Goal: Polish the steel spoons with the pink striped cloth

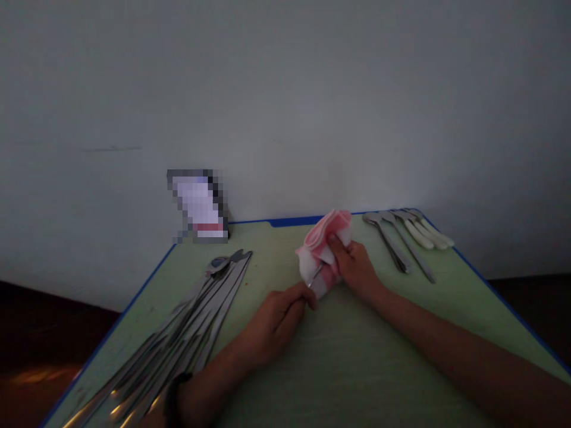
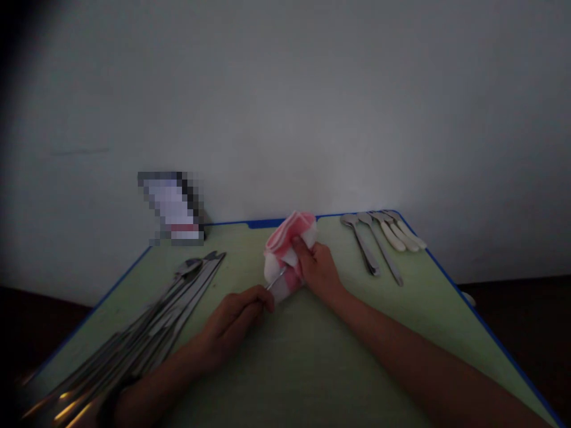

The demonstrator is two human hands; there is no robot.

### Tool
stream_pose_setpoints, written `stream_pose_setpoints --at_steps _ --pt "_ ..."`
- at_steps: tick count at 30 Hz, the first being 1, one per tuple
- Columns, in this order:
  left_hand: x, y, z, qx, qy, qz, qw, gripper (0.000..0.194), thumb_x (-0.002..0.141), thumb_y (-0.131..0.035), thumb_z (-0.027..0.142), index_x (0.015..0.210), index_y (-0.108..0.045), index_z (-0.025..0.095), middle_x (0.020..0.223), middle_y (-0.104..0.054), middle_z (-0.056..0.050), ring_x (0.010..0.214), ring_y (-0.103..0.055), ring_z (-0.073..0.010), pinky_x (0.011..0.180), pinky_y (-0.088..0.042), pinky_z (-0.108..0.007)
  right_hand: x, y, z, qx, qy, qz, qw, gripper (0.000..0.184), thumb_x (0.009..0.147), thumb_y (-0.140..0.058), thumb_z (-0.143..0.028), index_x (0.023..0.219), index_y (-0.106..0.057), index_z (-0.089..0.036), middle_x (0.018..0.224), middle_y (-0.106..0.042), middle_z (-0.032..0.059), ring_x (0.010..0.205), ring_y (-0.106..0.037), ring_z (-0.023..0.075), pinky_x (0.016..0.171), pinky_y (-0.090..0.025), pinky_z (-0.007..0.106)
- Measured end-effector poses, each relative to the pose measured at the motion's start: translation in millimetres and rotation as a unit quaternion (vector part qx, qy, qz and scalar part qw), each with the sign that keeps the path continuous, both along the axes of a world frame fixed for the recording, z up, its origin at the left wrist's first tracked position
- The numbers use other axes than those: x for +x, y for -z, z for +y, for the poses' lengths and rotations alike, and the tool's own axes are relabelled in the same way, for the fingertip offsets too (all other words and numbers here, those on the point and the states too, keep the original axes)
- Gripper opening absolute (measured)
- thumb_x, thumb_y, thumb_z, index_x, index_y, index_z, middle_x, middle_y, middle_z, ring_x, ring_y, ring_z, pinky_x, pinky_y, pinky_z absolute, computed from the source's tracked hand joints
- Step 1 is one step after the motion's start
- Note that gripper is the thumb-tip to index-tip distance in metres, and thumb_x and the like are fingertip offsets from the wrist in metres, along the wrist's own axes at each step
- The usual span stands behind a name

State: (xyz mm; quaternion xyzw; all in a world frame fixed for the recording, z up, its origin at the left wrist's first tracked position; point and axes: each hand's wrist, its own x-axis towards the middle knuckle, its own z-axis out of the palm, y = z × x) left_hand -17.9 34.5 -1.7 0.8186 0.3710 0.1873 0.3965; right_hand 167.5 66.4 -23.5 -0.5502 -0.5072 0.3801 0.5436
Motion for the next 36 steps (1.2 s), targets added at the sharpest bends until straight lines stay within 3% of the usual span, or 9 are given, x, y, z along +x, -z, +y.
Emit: stream_pose_setpoints --at_steps 5,10,13,16,19,23,26,29,36 --pt "5.4 -1.4 -6.5 0.031 0.09 0.035 0.995 0.022 0.09 -0.031 0.019 0.085 -0.053 0.019 0.061 -0.047 0.003 0.054 -0.045 -0.0116 0.053 -0.034 -0.021 -22.5 5.7 -18.5 -0.076 -0.005 0.17 0.983 0.052 0.076 -0.049 -0.062 0.047 -0.044 -0.019 0.04 -0.046 -0.0013 0.039 -0.04 0.0103 0.042 -0.028 0.024" --pt "6.2 -2.6 -7.6 0.03 0.065 0.03 0.997 0.022 0.09 -0.031 0.017 0.084 -0.052 0.019 0.061 -0.048 0.003 0.054 -0.046 -0.0118 0.053 -0.036 -0.02 -25.3 3.9 -18.7 -0.131 -0.112 0.237 0.956 0.038 0.072 -0.062 -0.053 0.061 -0.056 -0.017 0.048 -0.054 -0.0015 0.044 -0.045 0.0113 0.047 -0.033 0.025" --pt "6.6 -2.0 -6.8 0.032 0.056 0.025 0.998 0.021 0.09 -0.033 0.016 0.083 -0.053 0.018 0.064 -0.05 0.002 0.058 -0.048 -0.0125 0.057 -0.038 -0.021 -22.0 5.2 -13.1 -0.122 -0.153 0.265 0.944 0.031 0.071 -0.065 -0.047 0.074 -0.06 -0.017 0.057 -0.058 -0.002 0.048 -0.046 0.01 0.049 -0.035 0.024" --pt "7.1 -0.8 -5.5 0.036 0.053 0.019 0.998 0.021 0.089 -0.034 0.015 0.083 -0.053 0.018 0.068 -0.052 0.001 0.062 -0.05 -0.0127 0.059 -0.038 -0.021 -19.6 10.2 -6.7 -0.097 -0.124 0.262 0.952 0.03 0.071 -0.066 -0.045 0.082 -0.06 -0.017 0.064 -0.059 -0.0021 0.053 -0.047 0.0096 0.052 -0.037 0.023" --pt "7.9 -0.5 -3.7 0.035 0.05 0.024 0.998 0.021 0.089 -0.034 0.015 0.085 -0.055 0.018 0.063 -0.049 0.003 0.058 -0.049 -0.0121 0.057 -0.037 -0.021 -14.1 14.9 1.6 -0.053 -0.052 0.234 0.969 0.035 0.071 -0.064 -0.05 0.081 -0.059 -0.017 0.065 -0.06 -0.0015 0.054 -0.048 0.011 0.052 -0.037 0.024" --pt "9.5 -2.4 -3.6 0.034 0.035 0.035 0.998 0.023 0.089 -0.034 0.016 0.092 -0.057 0.019 0.059 -0.047 0.004 0.055 -0.049 -0.0118 0.055 -0.037 -0.021 -2.8 16.6 10.4 -0.015 0.017 0.179 0.984 0.044 0.069 -0.057 -0.062 0.065 -0.056 -0.018 0.051 -0.054 -0.0015 0.047 -0.046 0.0124 0.046 -0.034 0.026" --pt "8.9 -5.5 -6.0 0.038 0.038 0.033 0.998 0.022 0.091 -0.036 0.022 0.1 -0.056 0.019 0.066 -0.053 0.003 0.058 -0.05 -0.0126 0.056 -0.038 -0.021 1.4 16.6 11.6 -0.012 0.024 0.154 0.988 0.048 0.068 -0.054 -0.066 0.058 -0.053 -0.019 0.045 -0.05 -0.0013 0.044 -0.044 0.0125 0.044 -0.032 0.026" --pt "6.2 -8.6 -8.0 0.047 0.078 0.015 0.996 0.02 0.09 -0.04 0.023 0.103 -0.055 0.019 0.079 -0.059 0.0 0.067 -0.053 -0.0139 0.064 -0.04 -0.024 1.6 17.0 10.3 -0.015 0.025 0.153 0.988 0.049 0.067 -0.055 -0.067 0.058 -0.053 -0.019 0.046 -0.051 -0.0004 0.043 -0.044 0.0123 0.043 -0.031 0.026" --pt "2.0 -11.8 -7.9 0.066 0.137 -0.007 0.988 0.024 0.085 -0.048 0.022 0.108 -0.053 0.019 0.087 -0.058 -0.002 0.069 -0.052 -0.0143 0.068 -0.041 -0.025 -0.7 10.8 5.8 -0.025 -0.007 0.196 0.98 0.044 0.072 -0.057 -0.06 0.058 -0.052 -0.019 0.044 -0.049 -0.0026 0.041 -0.041 0.0109 0.044 -0.03 0.026"
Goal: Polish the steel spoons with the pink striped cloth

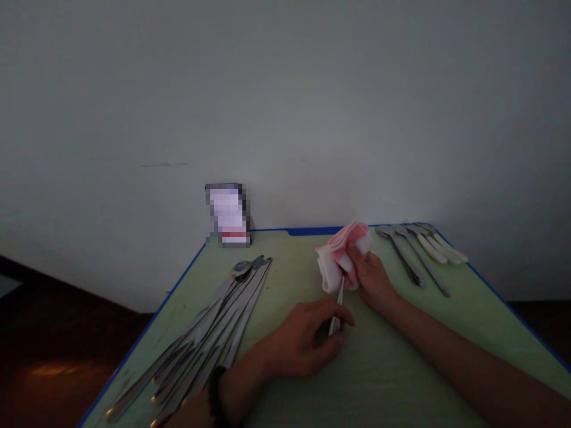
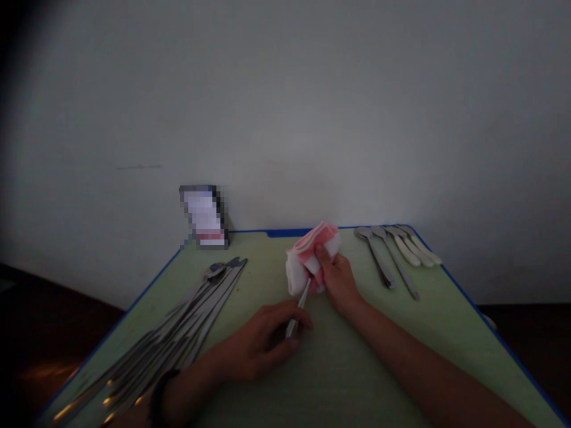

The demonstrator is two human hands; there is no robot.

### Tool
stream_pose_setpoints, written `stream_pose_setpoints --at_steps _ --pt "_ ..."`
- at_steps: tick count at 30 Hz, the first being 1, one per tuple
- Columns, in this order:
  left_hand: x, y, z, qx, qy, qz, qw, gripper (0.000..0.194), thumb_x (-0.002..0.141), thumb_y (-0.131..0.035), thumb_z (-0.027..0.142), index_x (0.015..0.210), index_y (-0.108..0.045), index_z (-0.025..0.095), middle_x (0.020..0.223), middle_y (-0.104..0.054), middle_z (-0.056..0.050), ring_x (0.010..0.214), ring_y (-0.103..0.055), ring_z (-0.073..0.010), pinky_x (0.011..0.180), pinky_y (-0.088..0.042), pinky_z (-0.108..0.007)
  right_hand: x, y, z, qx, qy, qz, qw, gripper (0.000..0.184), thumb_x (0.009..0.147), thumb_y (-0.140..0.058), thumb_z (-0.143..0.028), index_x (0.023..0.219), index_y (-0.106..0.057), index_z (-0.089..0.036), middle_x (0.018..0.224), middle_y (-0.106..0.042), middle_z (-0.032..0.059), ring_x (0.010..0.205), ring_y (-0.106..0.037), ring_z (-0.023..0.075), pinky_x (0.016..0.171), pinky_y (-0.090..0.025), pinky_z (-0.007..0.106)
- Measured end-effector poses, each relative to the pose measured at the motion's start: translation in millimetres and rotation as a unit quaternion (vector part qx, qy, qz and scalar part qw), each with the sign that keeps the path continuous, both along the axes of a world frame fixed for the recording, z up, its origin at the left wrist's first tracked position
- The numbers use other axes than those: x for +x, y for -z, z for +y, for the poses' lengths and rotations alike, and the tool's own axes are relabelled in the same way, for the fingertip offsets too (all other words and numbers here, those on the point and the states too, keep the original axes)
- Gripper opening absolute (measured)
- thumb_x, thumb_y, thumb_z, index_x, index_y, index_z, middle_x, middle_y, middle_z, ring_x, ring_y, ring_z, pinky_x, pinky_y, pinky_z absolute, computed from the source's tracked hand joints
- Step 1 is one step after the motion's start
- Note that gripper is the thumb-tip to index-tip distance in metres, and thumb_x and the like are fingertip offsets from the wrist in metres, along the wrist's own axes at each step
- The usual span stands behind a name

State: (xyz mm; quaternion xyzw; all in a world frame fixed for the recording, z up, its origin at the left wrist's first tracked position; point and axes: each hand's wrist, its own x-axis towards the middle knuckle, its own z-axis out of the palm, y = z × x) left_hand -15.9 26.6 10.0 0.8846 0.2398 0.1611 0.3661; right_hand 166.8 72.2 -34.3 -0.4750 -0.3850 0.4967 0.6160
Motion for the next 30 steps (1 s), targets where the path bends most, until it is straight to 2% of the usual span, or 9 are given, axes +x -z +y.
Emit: stream_pose_setpoints --at_steps 3,5,8,14,19,24,27,30 --pt "0.5 -1.8 -0.8 0.005 0.01 -0.011 1.0 0.032 0.082 -0.055 0.023 0.113 -0.051 0.019 0.098 -0.059 -0.004 0.079 -0.055 -0.016 0.075 -0.041 -0.027 -1.1 -4.3 0.1 -0.013 -0.009 0.039 0.999 0.045 0.071 -0.058 -0.061 0.054 -0.049 -0.02 0.039 -0.044 -0.004 0.04 -0.039 0.0108 0.043 -0.028 0.026" --pt "1.8 -1.9 -1.4 -0.001 0.009 -0.015 1.0 0.032 0.084 -0.055 0.025 0.115 -0.051 0.02 0.103 -0.06 -0.004 0.084 -0.055 -0.0164 0.079 -0.041 -0.027 -0.7 -4.3 1.8 -0.023 -0.003 0.058 0.998 0.045 0.068 -0.061 -0.061 0.056 -0.051 -0.019 0.043 -0.047 -0.0039 0.042 -0.039 0.0104 0.043 -0.028 0.026" --pt "4.9 1.6 -0.8 -0.026 -0.007 0.002 1.0 0.031 0.086 -0.056 0.031 0.115 -0.052 0.022 0.101 -0.061 -0.003 0.079 -0.055 -0.0146 0.075 -0.042 -0.025 1.9 -0.4 5.1 -0.034 -0.002 0.077 0.996 0.043 0.066 -0.063 -0.06 0.063 -0.055 -0.018 0.05 -0.052 -0.0035 0.045 -0.041 0.0098 0.045 -0.03 0.025" --pt "8.5 13.1 3.1 -0.052 -0.071 0.002 0.996 0.026 0.088 -0.053 0.025 0.113 -0.053 0.02 0.097 -0.06 -0.002 0.072 -0.052 -0.0118 0.068 -0.042 -0.023 8.2 1.3 5.7 -0.041 -0.116 0.024 0.992 0.037 0.07 -0.064 -0.051 0.063 -0.056 -0.016 0.048 -0.053 -0.0029 0.044 -0.043 0.0092 0.044 -0.032 0.023" --pt "9.6 15.5 2.5 -0.033 -0.107 -0.004 0.994 0.022 0.088 -0.049 0.021 0.11 -0.053 0.019 0.09 -0.058 -0.002 0.068 -0.049 -0.0114 0.064 -0.041 -0.022 9.3 -3.7 5.0 -0.048 -0.152 0.058 0.986 0.03 0.068 -0.069 -0.042 0.075 -0.062 -0.015 0.061 -0.062 -0.0001 0.05 -0.05 0.0101 0.05 -0.04 0.024" --pt "8.8 11.9 0.2 -0.034 -0.078 0.006 0.996 0.017 0.085 -0.051 0.019 0.101 -0.057 0.018 0.075 -0.052 0.002 0.061 -0.046 -0.0097 0.058 -0.038 -0.02 6.8 -4.1 5.5 -0.047 -0.128 0.085 0.987 0.029 0.061 -0.075 -0.03 0.082 -0.062 -0.016 0.07 -0.066 0.0 0.058 -0.056 0.0124 0.058 -0.044 0.026" --pt "7.0 9.7 -0.3 -0.027 -0.042 -0.004 0.999 0.019 0.085 -0.052 0.019 0.103 -0.057 0.019 0.079 -0.052 0.002 0.064 -0.048 -0.01 0.061 -0.039 -0.021 5.2 -3.5 8.8 -0.06 -0.089 0.141 0.984 0.024 0.064 -0.073 -0.032 0.079 -0.063 -0.016 0.065 -0.065 -0.0002 0.058 -0.056 0.0131 0.059 -0.044 0.026" --pt "6.6 10.2 0.3 -0.019 -0.038 -0.003 0.999 0.019 0.087 -0.049 0.019 0.104 -0.057 0.02 0.081 -0.053 0.001 0.066 -0.048 -0.0105 0.063 -0.039 -0.022 5.7 -3.9 14.0 -0.074 -0.061 0.214 0.972 0.021 0.069 -0.068 -0.035 0.075 -0.062 -0.016 0.065 -0.066 0.0017 0.063 -0.059 0.0155 0.062 -0.046 0.028"
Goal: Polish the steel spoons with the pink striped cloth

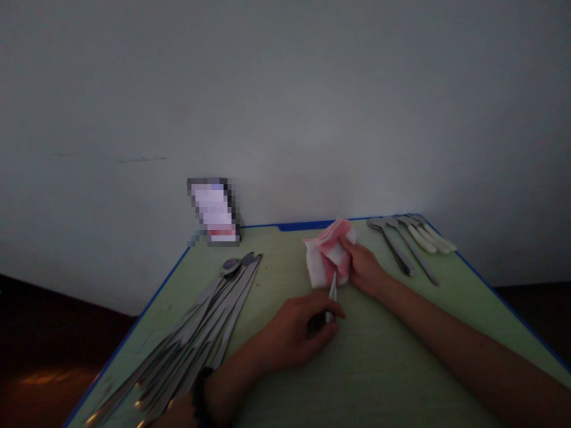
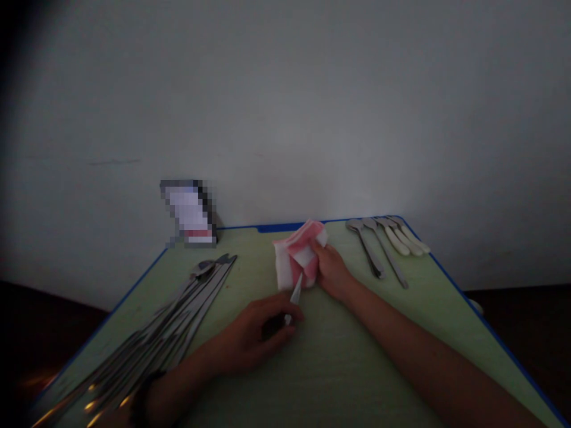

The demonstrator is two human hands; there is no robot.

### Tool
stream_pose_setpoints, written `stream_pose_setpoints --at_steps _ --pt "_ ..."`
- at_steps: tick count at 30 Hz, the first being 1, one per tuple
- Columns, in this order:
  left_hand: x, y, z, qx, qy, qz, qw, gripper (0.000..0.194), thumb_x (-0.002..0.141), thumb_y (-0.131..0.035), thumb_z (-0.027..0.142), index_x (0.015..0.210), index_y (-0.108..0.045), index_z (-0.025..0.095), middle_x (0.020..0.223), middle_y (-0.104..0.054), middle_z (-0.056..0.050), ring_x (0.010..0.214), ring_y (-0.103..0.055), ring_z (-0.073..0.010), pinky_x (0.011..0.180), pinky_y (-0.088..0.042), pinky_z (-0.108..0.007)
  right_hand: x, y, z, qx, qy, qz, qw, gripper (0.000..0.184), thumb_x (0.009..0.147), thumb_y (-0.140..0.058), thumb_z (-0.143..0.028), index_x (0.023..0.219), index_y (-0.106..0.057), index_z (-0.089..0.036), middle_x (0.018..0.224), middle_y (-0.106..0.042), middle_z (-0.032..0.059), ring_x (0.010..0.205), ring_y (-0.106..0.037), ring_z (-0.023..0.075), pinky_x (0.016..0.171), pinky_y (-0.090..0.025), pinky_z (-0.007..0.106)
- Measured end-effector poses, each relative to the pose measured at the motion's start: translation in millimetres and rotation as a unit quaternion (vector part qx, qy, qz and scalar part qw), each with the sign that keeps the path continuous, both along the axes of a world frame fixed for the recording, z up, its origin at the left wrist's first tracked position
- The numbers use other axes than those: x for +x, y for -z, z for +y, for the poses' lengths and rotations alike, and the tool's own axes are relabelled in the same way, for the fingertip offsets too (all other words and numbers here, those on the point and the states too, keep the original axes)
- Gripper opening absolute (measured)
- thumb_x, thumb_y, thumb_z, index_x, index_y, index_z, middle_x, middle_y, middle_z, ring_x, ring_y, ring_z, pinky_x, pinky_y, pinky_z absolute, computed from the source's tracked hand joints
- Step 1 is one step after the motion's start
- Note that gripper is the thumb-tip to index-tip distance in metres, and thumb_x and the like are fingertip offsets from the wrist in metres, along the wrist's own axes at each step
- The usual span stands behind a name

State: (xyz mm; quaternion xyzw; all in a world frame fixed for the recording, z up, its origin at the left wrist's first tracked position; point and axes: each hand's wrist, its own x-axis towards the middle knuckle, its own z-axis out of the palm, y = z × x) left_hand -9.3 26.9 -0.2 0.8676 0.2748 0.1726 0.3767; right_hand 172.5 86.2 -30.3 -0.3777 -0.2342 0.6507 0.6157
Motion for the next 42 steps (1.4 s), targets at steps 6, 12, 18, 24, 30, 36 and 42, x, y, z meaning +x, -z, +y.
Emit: stream_pose_setpoints --at_steps 6,12,18,24,30,36,42 --pt "2.7 1.9 1.0 0.02 -0.019 0.008 1.0 0.016 0.089 -0.046 0.017 0.1 -0.057 0.019 0.088 -0.056 -0.002 0.071 -0.051 -0.0114 0.066 -0.04 -0.023 5.5 -2.5 -0.1 -0.003 -0.041 0.055 0.998 0.009 0.064 -0.056 -0.017 0.073 -0.06 -0.018 0.065 -0.065 0.002 0.075 -0.062 0.0212 0.07 -0.049 0.033" --pt "4.4 1.3 0.1 0.027 -0.013 0.026 0.999 0.014 0.088 -0.046 0.015 0.095 -0.057 0.018 0.086 -0.055 -0.001 0.068 -0.05 -0.0107 0.065 -0.04 -0.022 1.3 -10.4 -5.2 0.019 -0.064 0.077 0.995 0.023 0.054 -0.052 -0.01 0.073 -0.06 -0.02 0.07 -0.067 -0.0006 0.083 -0.061 0.0212 0.078 -0.049 0.035" --pt "4.5 3.0 0.2 0.025 -0.009 0.033 0.999 0.015 0.086 -0.048 0.014 0.094 -0.059 0.019 0.08 -0.055 0.001 0.065 -0.05 -0.0103 0.063 -0.039 -0.021 -0.8 -14.6 -5.6 -0.024 -0.026 0.08 0.996 0.01 0.06 -0.05 -0.027 0.064 -0.056 -0.021 0.065 -0.065 0.0032 0.085 -0.061 0.0251 0.077 -0.049 0.038" --pt "5.7 1.5 0.2 0.024 -0.009 0.033 0.999 0.016 0.086 -0.048 0.016 0.096 -0.06 0.02 0.083 -0.057 0.0 0.068 -0.051 -0.0114 0.064 -0.04 -0.021 1.3 -5.0 -2.2 -0.029 -0.041 0.042 0.998 0.004 0.062 -0.054 -0.02 0.065 -0.057 -0.019 0.06 -0.062 0.0005 0.076 -0.06 0.0209 0.075 -0.048 0.034" --pt "5.3 -1.4 -0.1 0.027 -0.018 0.029 0.999 0.018 0.088 -0.046 0.018 0.1 -0.059 0.019 0.087 -0.058 -0.002 0.069 -0.052 -0.0119 0.065 -0.041 -0.022 0.8 0.1 5.8 0.04 0.044 0.069 0.996 0.009 0.069 -0.059 -0.017 0.077 -0.06 -0.022 0.073 -0.065 -0.0016 0.078 -0.059 0.0174 0.076 -0.047 0.03" --pt "4.5 -3.8 -0.2 0.029 0.016 0.034 0.999 0.021 0.093 -0.041 0.023 0.09 -0.062 0.018 0.082 -0.059 -0.002 0.074 -0.054 -0.0131 0.07 -0.042 -0.023 5.9 -13.3 -0.6 0.046 -0.013 0.1 0.994 0.013 0.074 -0.053 -0.029 0.083 -0.061 -0.024 0.081 -0.068 0.0007 0.087 -0.061 0.0199 0.077 -0.047 0.034" --pt "5.5 -1.1 0.2 0.024 0.003 0.026 0.999 0.022 0.094 -0.04 0.023 0.09 -0.061 0.017 0.087 -0.06 -0.002 0.078 -0.056 -0.0133 0.072 -0.042 -0.023 9.8 -12.9 -5.5 0.041 -0.074 0.096 0.992 0.026 0.075 -0.052 -0.043 0.086 -0.064 -0.023 0.074 -0.068 0.0022 0.074 -0.062 0.0208 0.068 -0.049 0.035"
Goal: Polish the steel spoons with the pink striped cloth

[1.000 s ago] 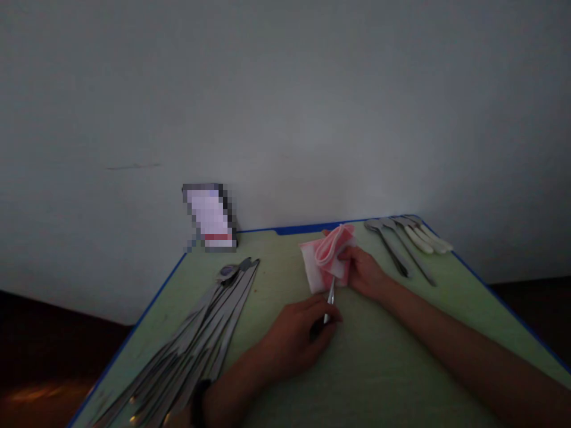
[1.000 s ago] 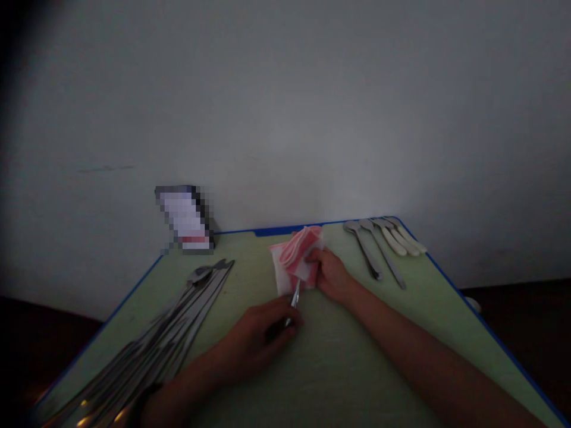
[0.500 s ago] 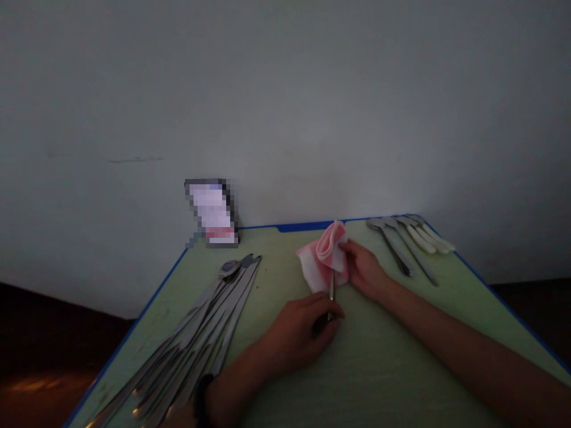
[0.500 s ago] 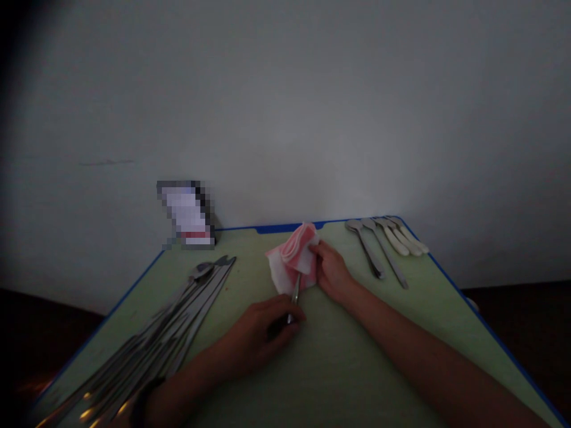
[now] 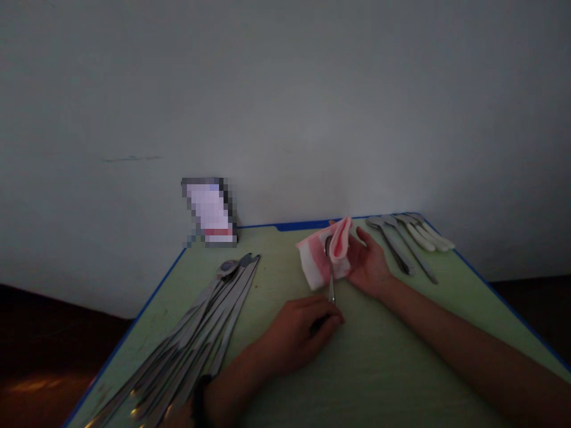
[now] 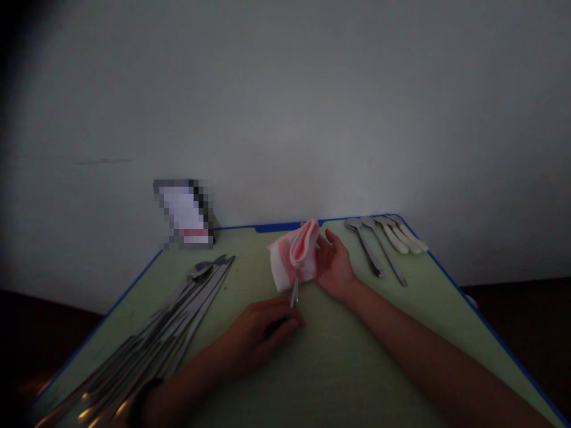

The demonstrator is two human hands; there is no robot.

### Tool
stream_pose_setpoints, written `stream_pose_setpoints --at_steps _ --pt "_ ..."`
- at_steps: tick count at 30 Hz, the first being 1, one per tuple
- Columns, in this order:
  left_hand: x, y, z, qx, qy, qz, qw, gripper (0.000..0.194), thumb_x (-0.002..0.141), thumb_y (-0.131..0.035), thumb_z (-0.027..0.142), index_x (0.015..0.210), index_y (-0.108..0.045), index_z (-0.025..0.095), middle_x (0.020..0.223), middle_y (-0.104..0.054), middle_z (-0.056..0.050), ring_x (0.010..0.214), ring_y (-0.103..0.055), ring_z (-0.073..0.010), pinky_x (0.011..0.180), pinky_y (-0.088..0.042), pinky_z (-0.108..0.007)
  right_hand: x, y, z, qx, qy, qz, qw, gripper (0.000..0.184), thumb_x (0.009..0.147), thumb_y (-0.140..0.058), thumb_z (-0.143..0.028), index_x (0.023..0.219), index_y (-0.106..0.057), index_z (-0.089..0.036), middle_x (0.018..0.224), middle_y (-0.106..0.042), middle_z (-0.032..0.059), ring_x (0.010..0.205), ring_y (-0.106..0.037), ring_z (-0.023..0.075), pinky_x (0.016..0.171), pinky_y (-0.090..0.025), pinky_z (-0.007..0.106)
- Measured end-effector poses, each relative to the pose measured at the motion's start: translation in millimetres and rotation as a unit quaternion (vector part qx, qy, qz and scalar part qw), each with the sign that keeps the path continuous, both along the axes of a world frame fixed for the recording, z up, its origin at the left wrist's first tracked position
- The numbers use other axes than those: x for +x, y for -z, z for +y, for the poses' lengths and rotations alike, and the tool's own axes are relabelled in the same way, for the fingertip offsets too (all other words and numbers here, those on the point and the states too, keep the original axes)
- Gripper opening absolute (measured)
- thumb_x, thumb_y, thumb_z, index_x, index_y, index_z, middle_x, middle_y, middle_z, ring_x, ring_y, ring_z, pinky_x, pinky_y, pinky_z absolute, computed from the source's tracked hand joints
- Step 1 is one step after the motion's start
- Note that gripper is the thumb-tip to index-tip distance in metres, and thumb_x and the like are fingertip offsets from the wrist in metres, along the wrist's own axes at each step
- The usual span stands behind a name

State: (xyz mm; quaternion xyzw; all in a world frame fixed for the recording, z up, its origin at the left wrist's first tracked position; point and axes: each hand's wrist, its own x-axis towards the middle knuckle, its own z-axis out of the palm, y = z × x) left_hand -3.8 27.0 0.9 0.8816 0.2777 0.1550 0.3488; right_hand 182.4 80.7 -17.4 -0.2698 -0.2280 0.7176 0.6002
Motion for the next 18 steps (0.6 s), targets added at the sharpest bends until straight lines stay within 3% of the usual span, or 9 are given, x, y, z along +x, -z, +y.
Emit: stream_pose_setpoints --at_steps 4,6,10,15,18 --pt "0.0 -0.2 0.0 0.012 0.01 0.001 1.0 0.022 0.094 -0.041 0.023 0.087 -0.061 0.017 0.083 -0.059 -0.002 0.076 -0.055 -0.0133 0.069 -0.042 -0.022 -2.6 8.7 3.9 -0.017 0.011 -0.048 0.999 0.01 0.068 -0.062 -0.028 0.065 -0.062 -0.019 0.06 -0.064 0.0 0.058 -0.057 0.0146 0.063 -0.047 0.028" --pt "-0.1 -0.4 0.1 0.017 0.011 0.007 1.0 0.022 0.093 -0.041 0.023 0.086 -0.062 0.017 0.081 -0.059 -0.002 0.075 -0.055 -0.0135 0.068 -0.042 -0.023 -3.9 10.2 3.2 -0.005 -0.004 -0.07 0.998 0.01 0.065 -0.066 -0.022 0.073 -0.064 -0.017 0.066 -0.066 -0.0003 0.058 -0.057 0.0131 0.061 -0.046 0.026" --pt "0.0 0.6 0.5 0.021 0.007 0.021 1.0 0.02 0.091 -0.045 0.022 0.087 -0.064 0.017 0.077 -0.06 -0.003 0.072 -0.054 -0.0139 0.065 -0.042 -0.023 -4.3 9.5 -1.5 0.055 -0.039 -0.147 0.987 0.032 0.063 -0.072 -0.017 0.093 -0.063 -0.019 0.081 -0.067 -0.0002 0.066 -0.059 0.012 0.061 -0.044 0.023" --pt "0.7 1.2 -0.1 0.032 0.003 0.021 0.999 0.023 0.091 -0.045 0.024 0.082 -0.065 0.017 0.074 -0.058 -0.003 0.07 -0.054 -0.0142 0.063 -0.041 -0.023 -4.2 11.3 -2.9 0.079 -0.046 -0.2 0.976 0.032 0.059 -0.073 -0.015 0.089 -0.062 -0.018 0.08 -0.066 -0.0013 0.066 -0.057 0.0111 0.06 -0.042 0.022" --pt "-0.3 -2.0 -0.5 0.033 0.003 0.02 0.999 0.022 0.091 -0.044 0.023 0.084 -0.065 0.017 0.076 -0.058 -0.003 0.072 -0.054 -0.0145 0.064 -0.041 -0.023 -6.6 10.8 -2.0 0.058 -0.02 -0.173 0.983 0.026 0.062 -0.074 -0.021 0.085 -0.062 -0.018 0.078 -0.067 -0.0005 0.066 -0.057 0.0117 0.062 -0.043 0.023"
